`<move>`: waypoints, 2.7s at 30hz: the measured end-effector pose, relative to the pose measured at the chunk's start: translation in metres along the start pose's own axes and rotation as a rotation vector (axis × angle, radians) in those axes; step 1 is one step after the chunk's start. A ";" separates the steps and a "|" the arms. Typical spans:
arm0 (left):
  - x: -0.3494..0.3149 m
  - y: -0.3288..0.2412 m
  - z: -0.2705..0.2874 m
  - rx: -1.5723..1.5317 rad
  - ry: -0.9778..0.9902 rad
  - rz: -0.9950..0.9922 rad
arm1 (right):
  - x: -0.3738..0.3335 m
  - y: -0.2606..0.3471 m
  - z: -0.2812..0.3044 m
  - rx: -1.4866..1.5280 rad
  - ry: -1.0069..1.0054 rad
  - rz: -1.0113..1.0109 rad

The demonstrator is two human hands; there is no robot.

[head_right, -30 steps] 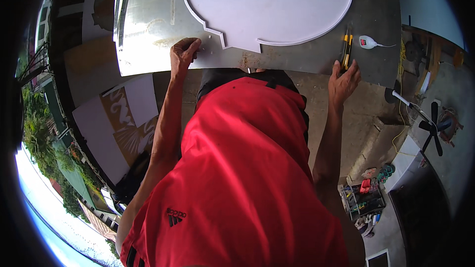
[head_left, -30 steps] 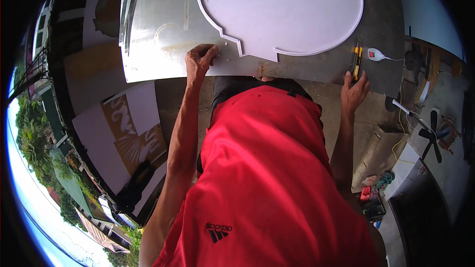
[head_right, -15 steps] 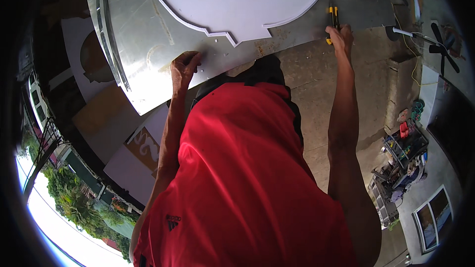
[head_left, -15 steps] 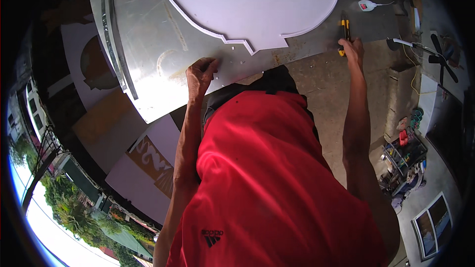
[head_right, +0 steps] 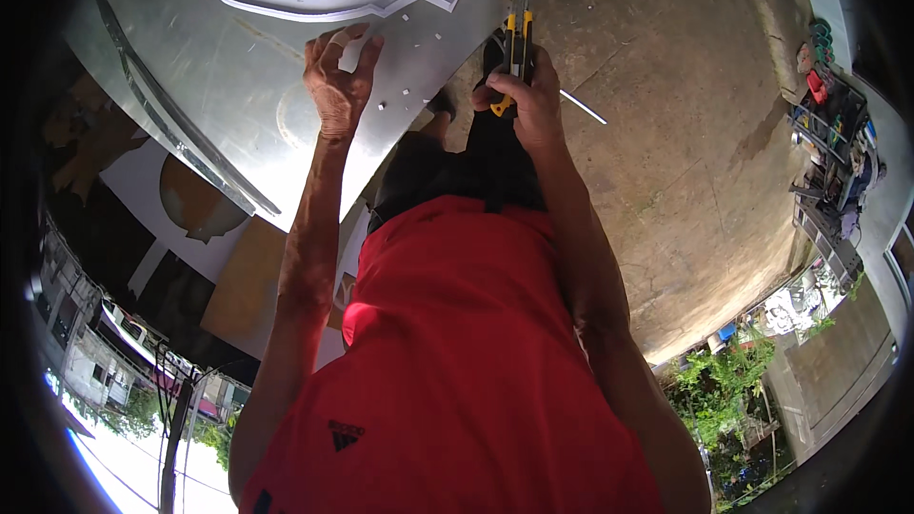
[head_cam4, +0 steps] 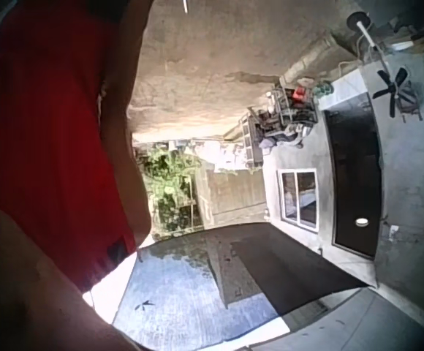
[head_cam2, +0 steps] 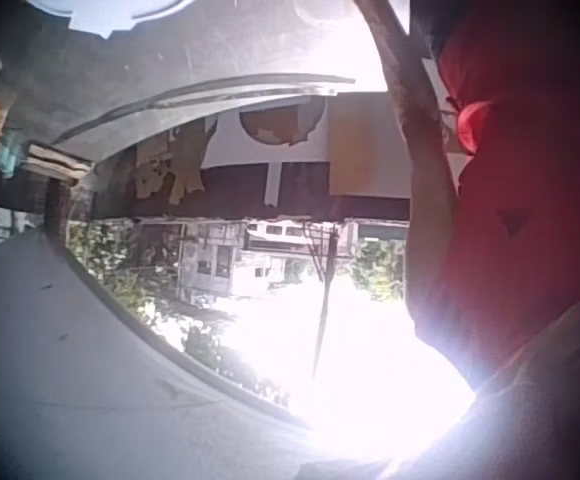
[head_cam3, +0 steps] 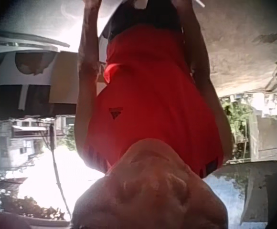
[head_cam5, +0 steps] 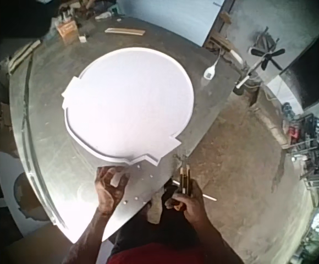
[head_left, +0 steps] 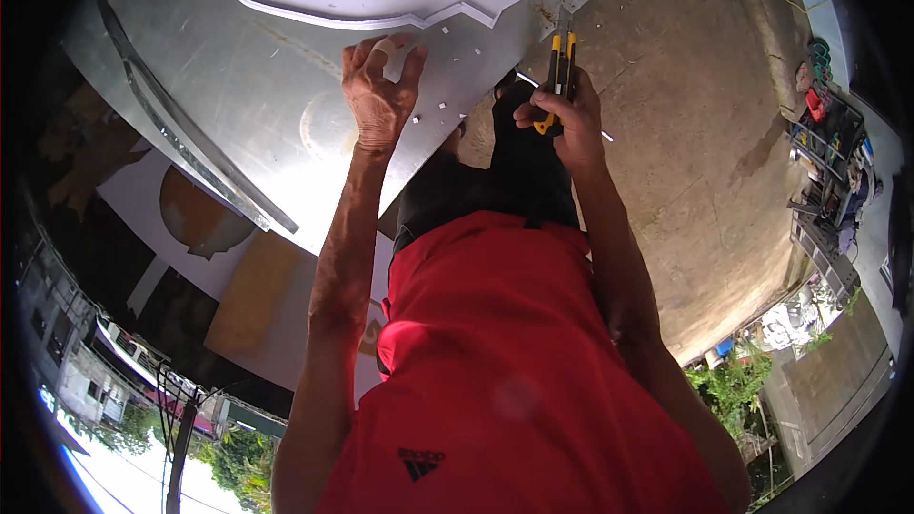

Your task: The person assembles an LED light fixture by cutting a white plastic strip to size with a utility knife, applying hot glue to the edges of a white circular panel, and attaching the strip along the perimeter. The person repeatedly measures, cuts, and glues sections of the strip to fit the panel's contour.

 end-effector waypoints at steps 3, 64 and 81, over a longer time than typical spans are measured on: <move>0.034 -0.003 -0.018 0.082 -0.029 -0.215 | -0.009 -0.028 -0.020 -0.026 -0.091 0.050; 0.069 0.007 -0.082 0.128 0.105 -0.546 | 0.023 -0.068 -0.103 -1.012 -0.551 0.058; 0.069 0.006 -0.081 0.140 0.103 -0.549 | 0.022 -0.068 -0.104 -0.985 -0.551 0.068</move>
Point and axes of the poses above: each hand's wrist, its own x-axis towards the middle knuckle, its own z-axis out of the back of the hand, y = z × x, the point moved 5 cm from there along x, towards the middle knuckle, and after that the axes turned 9 degrees about y, right-handed, at the moved point
